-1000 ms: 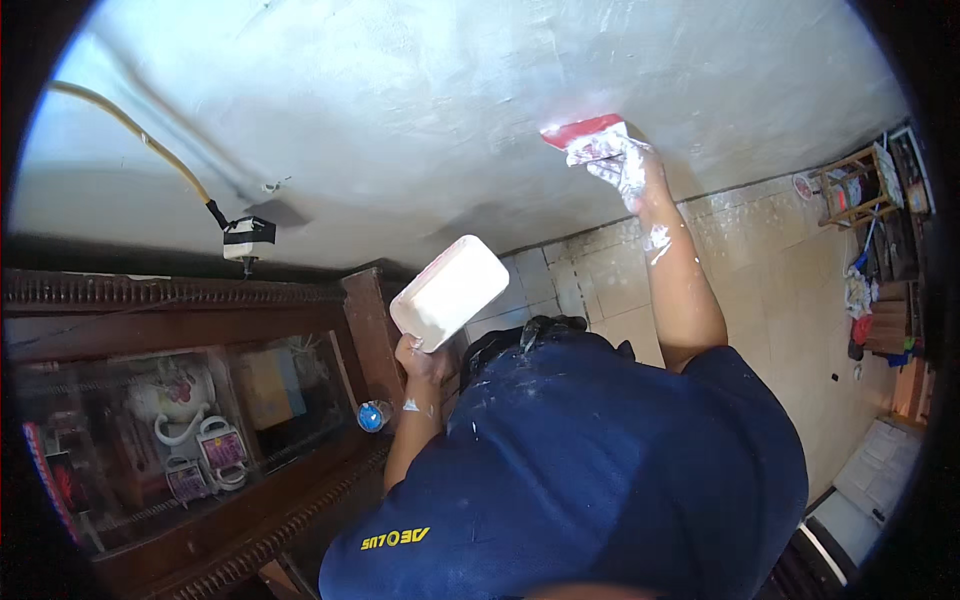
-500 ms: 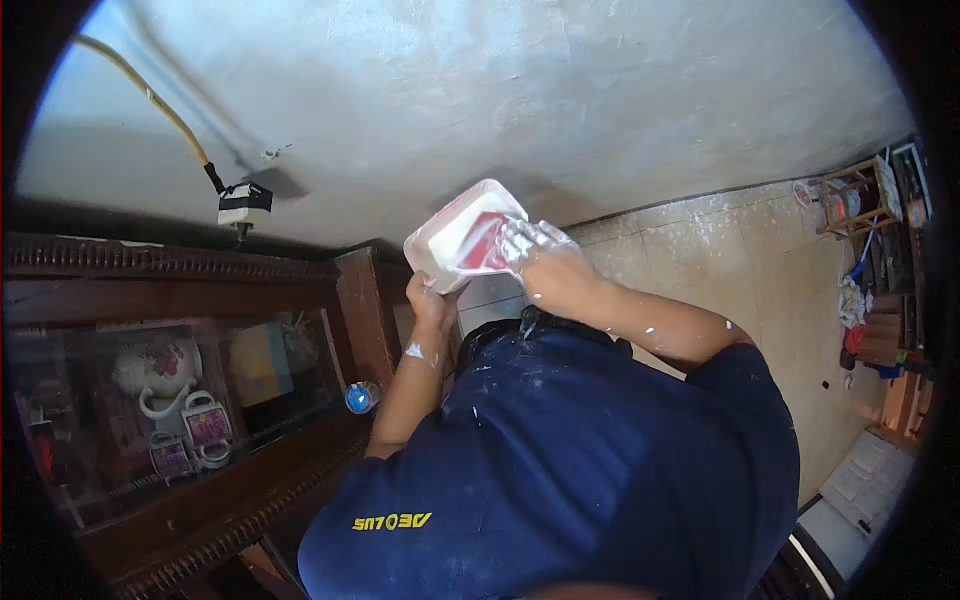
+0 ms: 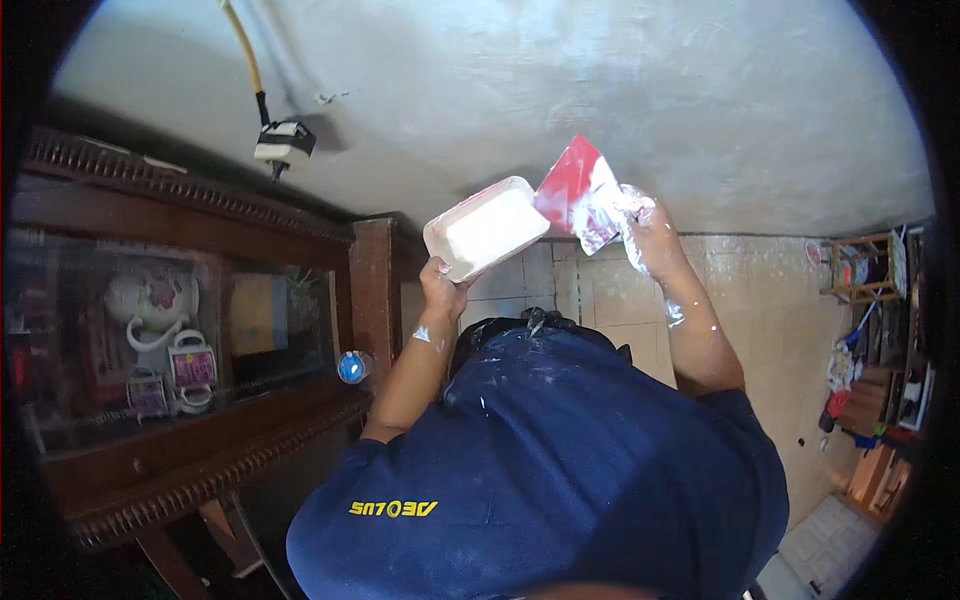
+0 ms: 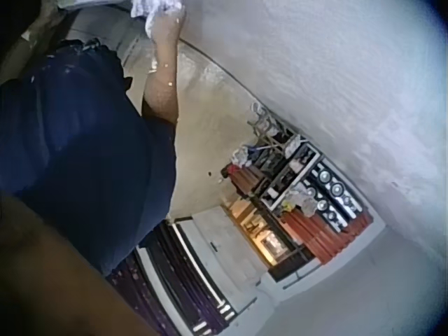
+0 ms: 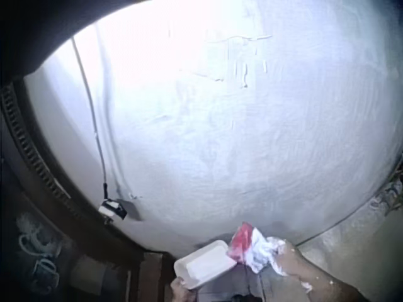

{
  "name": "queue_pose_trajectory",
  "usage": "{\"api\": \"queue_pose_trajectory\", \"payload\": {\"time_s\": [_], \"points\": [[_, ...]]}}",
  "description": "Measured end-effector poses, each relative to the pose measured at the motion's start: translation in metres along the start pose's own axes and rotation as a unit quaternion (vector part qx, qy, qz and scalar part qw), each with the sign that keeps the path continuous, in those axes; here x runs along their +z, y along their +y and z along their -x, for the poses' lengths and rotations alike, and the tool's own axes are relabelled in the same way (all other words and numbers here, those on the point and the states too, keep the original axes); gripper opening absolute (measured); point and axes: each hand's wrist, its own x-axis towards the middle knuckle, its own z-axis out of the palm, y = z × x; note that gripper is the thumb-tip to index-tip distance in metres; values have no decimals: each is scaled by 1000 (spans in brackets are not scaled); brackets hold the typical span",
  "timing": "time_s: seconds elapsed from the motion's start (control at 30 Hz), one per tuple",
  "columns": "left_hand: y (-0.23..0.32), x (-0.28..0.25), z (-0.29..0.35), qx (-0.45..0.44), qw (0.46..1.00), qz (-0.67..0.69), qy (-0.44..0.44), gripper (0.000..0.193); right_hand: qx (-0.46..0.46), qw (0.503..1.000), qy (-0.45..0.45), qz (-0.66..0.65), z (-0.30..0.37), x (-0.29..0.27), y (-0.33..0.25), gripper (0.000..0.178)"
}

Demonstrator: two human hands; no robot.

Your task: The person applies joint compound from a plastic tub onto a wall, then smooths it with a putty knife.

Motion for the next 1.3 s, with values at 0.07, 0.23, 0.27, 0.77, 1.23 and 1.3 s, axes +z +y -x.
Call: {"api": "queue_pose_trajectory", "payload": {"time_s": [0.07,0.23,0.27,0.77,1.23,1.3], "points": [[-3,-10,-3,9,1000,2,14,53,-11,985,47,165,-6,5,-3,27],[5,-19,0,-23,998,-10,-53,51,-20,891,-120,438,-27,47,-59,21],[7,-14,5,-37,998,0,-57,51,-38,872,-144,465,-34,55,-60,24],[-13,-32,10,-88,988,37,-124,58,-184,796,-150,557,-25,92,-31,13],[2,1,19,-135,979,-64,-138,55,-231,825,-178,484,-53,103,-10,14],[1,2,15,-127,978,-83,-142,54,-202,833,-200,475,-54,101,-3,15]]}}
